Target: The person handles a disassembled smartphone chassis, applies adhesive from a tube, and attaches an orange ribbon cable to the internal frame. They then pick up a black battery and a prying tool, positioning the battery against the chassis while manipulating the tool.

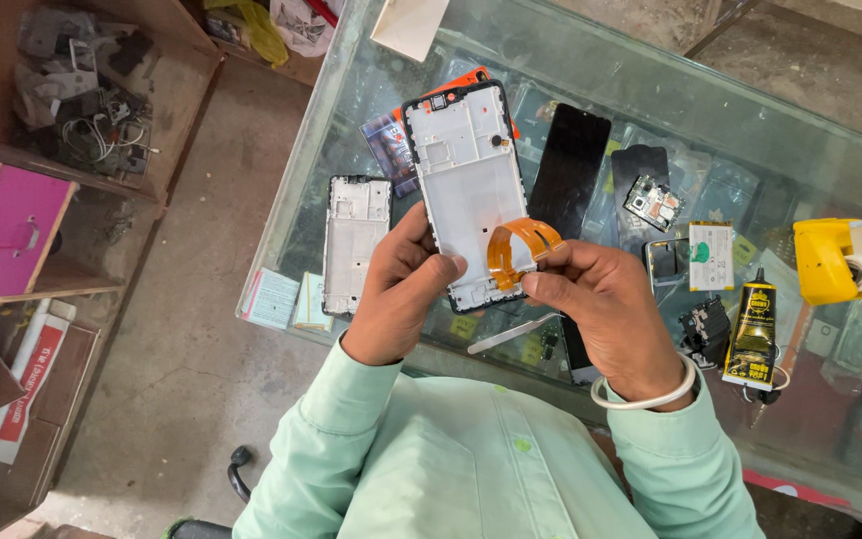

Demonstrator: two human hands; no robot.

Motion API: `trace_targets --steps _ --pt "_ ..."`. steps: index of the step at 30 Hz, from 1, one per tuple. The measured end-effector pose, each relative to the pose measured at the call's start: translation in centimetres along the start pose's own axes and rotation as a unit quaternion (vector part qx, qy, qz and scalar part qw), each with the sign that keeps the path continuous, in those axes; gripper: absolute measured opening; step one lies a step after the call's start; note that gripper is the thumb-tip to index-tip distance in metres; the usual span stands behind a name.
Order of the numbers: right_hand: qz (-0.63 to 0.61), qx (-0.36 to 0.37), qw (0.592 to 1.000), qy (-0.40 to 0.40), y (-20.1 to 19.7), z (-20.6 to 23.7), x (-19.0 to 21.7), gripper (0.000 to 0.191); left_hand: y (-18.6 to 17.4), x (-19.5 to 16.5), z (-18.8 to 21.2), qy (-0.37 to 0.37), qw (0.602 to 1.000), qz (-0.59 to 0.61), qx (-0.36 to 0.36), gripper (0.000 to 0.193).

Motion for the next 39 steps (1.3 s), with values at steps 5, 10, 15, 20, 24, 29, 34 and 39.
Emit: trace_targets --steps 5,10,15,20,24,29,34,39 --pt "0.003 0.01 1.0 -0.025 0.0 -0.1 -0.1 0.02 -0.1 0.0 0.1 -0.008 1.0 0.006 -0.004 0.054" --pt "-0.027 0.032 0.999 -0.016 0.6 -0.4 0.3 0.028 -0.1 -0.1 0.1 -0.005 1.0 -0.013 -0.012 0.052" --pt "-0.014 0.039 0.999 0.001 0.8 -0.4 0.6 0.03 0.3 -0.2 0.2 -0.003 1.0 -0.015 0.001 0.052" --pt "-0.015 0.023 1.0 0.01 0.8 -0.8 -0.5 0.028 0.7 -0.5 0.3 0.007 1.0 -0.028 0.008 0.049" --pt "-0.007 -0.002 1.0 -0.013 0.9 -1.1 -1.0 0.024 0.7 -0.7 0.4 -0.002 1.0 -0.026 0.001 0.049" --pt "-0.024 0.027 0.999 -0.015 1.5 -1.0 -0.1 0.027 0.6 -1.3 0.4 0.011 1.0 -0.029 0.002 0.048" --pt "-0.022 0.071 0.997 0.026 1.8 -0.1 1.1 0.04 -0.4 -1.5 0.9 0.0 0.999 -0.03 -0.035 0.051" --pt "-0.004 0.015 1.0 0.008 0.0 0.4 1.4 0.045 -1.4 -2.0 1.6 -0.009 0.998 -0.004 -0.062 0.055"
Point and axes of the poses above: each hand's wrist, its own z-axis away from the middle knuckle, its own y-axis out of the palm, x = y × z, the point moved 8 cm from there along -z, towards the middle knuckle, and after that the axes turned 5 degrees about z, right-handed, at the moved point
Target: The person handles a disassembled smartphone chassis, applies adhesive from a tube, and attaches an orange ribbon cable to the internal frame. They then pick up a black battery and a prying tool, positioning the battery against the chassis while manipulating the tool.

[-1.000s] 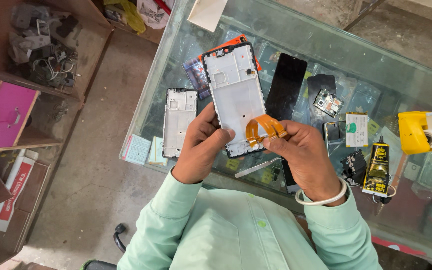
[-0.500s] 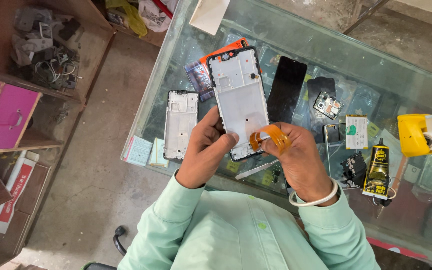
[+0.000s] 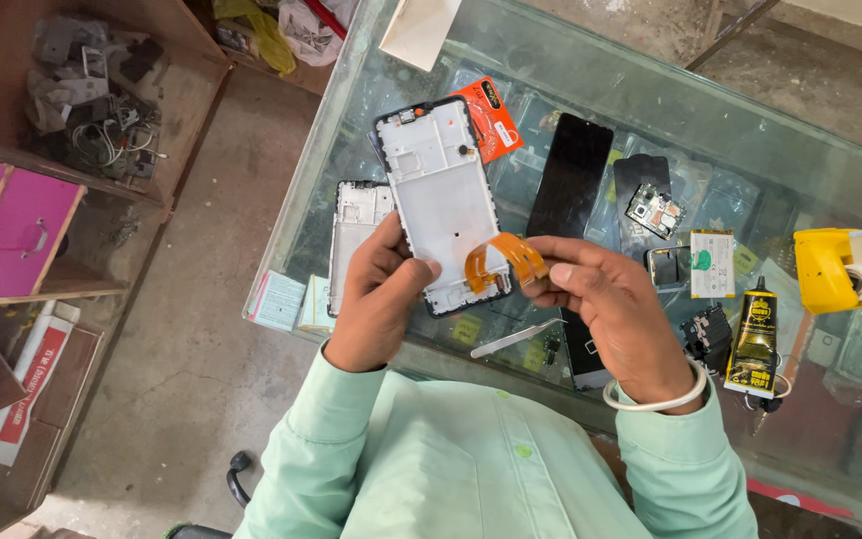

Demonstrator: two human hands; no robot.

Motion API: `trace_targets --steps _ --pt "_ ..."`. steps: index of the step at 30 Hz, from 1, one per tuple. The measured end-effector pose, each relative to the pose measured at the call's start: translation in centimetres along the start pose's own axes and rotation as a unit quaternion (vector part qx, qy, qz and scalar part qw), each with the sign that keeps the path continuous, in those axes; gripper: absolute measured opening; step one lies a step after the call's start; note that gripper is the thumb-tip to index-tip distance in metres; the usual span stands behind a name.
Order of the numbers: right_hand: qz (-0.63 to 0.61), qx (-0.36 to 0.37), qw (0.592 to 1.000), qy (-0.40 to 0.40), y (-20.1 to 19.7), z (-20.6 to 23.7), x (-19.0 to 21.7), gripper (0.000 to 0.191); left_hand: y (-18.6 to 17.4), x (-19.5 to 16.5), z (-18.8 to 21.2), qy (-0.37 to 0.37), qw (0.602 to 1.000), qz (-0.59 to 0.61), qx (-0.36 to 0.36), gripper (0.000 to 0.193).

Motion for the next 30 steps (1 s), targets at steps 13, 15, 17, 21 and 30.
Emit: trace_targets --steps 13,15,17,21,30 --pt "0.567 -0.101 0.777 -0.255 4.1 4.8 -1.6 0.026 -7.6 -1.5 6.2 0.082 0.99 0.032 -0.109 0.05" --pt "0.582 -0.09 0.767 -0.255 4.7 5.4 -2.5 0.029 -7.9 -1.1 7.8 0.096 0.989 0.03 -0.107 0.05" --pt "0.569 -0.088 0.782 -0.238 4.4 5.9 -3.3 0.03 -8.5 -0.4 9.4 0.099 0.988 0.037 -0.115 0.052" --pt "0.495 -0.135 0.842 -0.164 0.8 6.7 -3.9 0.025 -8.8 1.8 11.4 0.099 0.985 0.053 -0.127 0.055" --pt "0.573 -0.119 0.78 -0.22 1.7 5.6 -4.9 0.026 -8.7 3.4 10.0 0.089 0.984 0.069 -0.135 0.057"
Point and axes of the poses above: each hand's wrist, its own z-axis away from the middle knuckle, its own y-axis out of the palm, x = y × z, the point moved 8 cm from there along -z, towards the middle knuckle, and after that the axes turned 5 degrees about z, right-handed, at the moved point
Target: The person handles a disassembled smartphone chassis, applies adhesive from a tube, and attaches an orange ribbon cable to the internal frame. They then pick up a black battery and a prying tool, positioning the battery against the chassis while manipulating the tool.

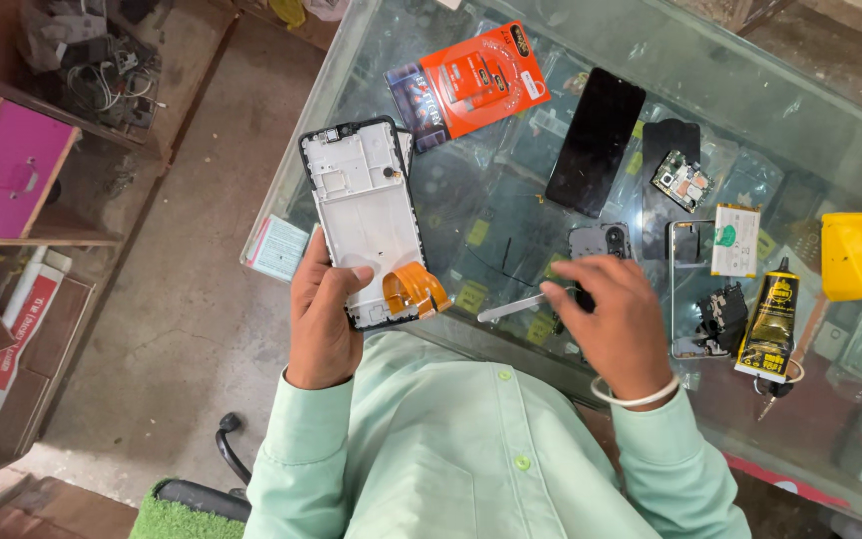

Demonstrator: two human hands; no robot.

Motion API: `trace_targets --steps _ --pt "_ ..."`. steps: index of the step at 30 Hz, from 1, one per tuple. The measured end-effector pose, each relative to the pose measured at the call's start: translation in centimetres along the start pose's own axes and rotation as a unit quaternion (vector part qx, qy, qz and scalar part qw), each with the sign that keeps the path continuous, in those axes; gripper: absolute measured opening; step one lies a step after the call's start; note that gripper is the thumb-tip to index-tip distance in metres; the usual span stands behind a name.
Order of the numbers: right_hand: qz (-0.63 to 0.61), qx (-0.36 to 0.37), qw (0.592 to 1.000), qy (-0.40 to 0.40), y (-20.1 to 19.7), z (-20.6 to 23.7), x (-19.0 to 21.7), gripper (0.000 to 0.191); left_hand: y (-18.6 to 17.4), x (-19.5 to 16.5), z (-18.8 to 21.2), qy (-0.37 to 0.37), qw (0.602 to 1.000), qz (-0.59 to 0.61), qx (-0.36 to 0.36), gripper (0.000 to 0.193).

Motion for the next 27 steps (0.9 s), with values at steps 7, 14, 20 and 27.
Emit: trace_targets --steps 7,14,20,27 --pt "0.078 0.044 0.995 -0.03 2.2 -2.1 2.7 0.018 1.2 -0.1 -2.7 -0.013 1.0 -0.007 -0.001 0.056" --pt "0.103 0.036 0.994 -0.017 0.6 -3.8 4.3 0.013 5.8 -2.4 -5.3 -0.021 0.999 -0.007 0.034 0.06" --pt "0.114 0.023 0.993 0.011 0.3 -3.0 6.1 0.009 6.5 -4.4 -3.7 -0.036 0.997 -0.024 0.063 0.059" --pt "0.037 -0.075 0.996 0.03 -3.5 -2.0 5.3 0.011 5.1 -4.3 -1.5 -0.058 0.998 0.017 0.028 0.06"
Point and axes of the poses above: each hand's wrist, its own z-axis away from the middle knuckle, its own y-axis out of the palm, x = y × z, the point moved 8 cm from there along -z, towards the middle knuckle, and after that the axes turned 5 degrees about z, right-handed, at the moved point
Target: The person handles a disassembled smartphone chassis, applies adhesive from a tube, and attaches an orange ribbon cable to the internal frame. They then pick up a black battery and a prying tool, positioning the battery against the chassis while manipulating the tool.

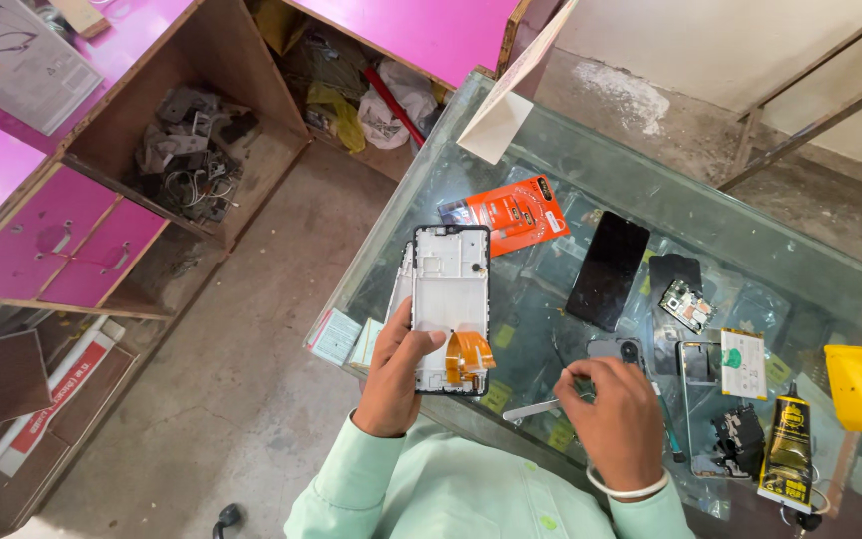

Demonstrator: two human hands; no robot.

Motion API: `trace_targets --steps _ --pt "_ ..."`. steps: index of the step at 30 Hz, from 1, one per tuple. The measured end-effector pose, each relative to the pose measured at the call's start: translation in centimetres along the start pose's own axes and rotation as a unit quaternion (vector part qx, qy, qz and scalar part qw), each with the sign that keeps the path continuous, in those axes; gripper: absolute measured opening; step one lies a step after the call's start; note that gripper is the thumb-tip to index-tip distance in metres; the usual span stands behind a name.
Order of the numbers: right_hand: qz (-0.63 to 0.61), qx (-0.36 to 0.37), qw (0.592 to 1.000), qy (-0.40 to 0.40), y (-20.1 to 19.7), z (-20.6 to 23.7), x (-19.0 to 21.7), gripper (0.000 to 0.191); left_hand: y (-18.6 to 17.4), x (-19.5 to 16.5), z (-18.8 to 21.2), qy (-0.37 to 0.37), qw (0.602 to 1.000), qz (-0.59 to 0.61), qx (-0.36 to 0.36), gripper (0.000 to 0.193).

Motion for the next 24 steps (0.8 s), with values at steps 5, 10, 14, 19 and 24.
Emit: trace_targets --steps 5,10,14,19,24 --pt "-0.043 0.036 0.989 0.139 -0.7 0.7 -3.9 0.011 -0.2 0.9 0.8 -0.005 1.0 0.005 -0.013 0.058" --pt "-0.292 0.052 0.923 0.246 0.7 2.4 -7.7 0.009 0.4 1.2 0.8 -0.007 1.0 0.001 0.003 0.055" --pt "-0.533 0.004 0.814 0.232 1.1 2.8 -8.8 0.02 0.8 2.2 0.5 -0.018 0.999 -0.006 0.032 0.053" --pt "-0.666 0.003 0.714 0.217 0.5 1.8 -7.7 0.036 2.2 3.4 -0.9 -0.032 0.996 -0.001 0.081 0.052" --pt "-0.7 0.022 0.695 0.164 -0.7 0.3 -4.5 0.038 3.8 3.6 -2.0 -0.031 0.993 -0.047 0.103 0.057"
Point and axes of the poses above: each hand's wrist, its own z-axis away from the middle knuckle, its own y-axis out of the palm, x = y × z, the point moved 8 cm from there along -z, towards the middle knuckle, and after that the axes turned 5 degrees about z, right-handed, at the moved point
